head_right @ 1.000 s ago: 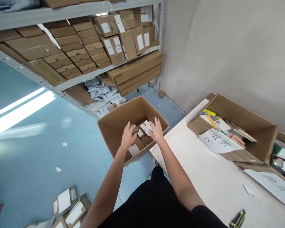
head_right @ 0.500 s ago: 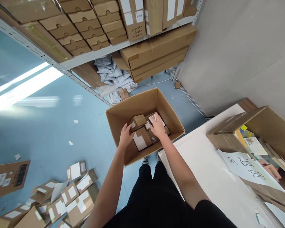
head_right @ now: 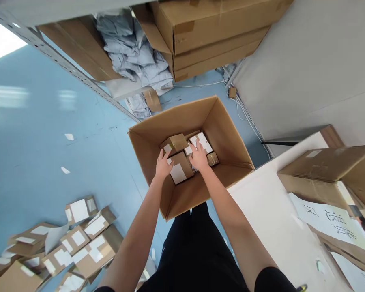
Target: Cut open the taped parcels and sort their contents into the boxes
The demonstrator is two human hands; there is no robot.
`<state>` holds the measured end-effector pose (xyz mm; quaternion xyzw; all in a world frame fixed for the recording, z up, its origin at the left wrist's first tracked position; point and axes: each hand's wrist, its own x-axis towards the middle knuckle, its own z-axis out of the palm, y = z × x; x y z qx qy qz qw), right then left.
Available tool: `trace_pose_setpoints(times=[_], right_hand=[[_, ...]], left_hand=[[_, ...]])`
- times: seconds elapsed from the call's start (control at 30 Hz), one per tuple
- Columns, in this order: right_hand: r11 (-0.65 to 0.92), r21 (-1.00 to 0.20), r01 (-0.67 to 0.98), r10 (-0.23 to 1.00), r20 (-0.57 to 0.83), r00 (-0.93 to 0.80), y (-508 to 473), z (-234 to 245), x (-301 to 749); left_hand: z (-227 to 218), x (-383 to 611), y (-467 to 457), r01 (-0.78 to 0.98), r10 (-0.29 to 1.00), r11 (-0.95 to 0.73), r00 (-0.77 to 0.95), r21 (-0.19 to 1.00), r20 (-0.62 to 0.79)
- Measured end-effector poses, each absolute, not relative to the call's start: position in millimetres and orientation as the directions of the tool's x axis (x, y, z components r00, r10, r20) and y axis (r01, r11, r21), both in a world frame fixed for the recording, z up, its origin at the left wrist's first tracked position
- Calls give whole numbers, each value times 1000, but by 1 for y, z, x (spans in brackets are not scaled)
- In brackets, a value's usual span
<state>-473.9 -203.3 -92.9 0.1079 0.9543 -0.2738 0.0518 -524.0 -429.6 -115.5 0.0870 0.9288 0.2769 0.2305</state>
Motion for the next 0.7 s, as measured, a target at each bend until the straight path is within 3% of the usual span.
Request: trace_pose_setpoints(times=[0.43,0.7], right_hand=[[803,-515,302,163,-297,-941,-175,-296,-551],[827,-465,315,188,-299,-936,-150,-396,-552]], left_hand=[[-316,-554,-378,-81,203,892,-807,445,-554],[-428,-571,-342,-6,218,936,-774,351,-594]])
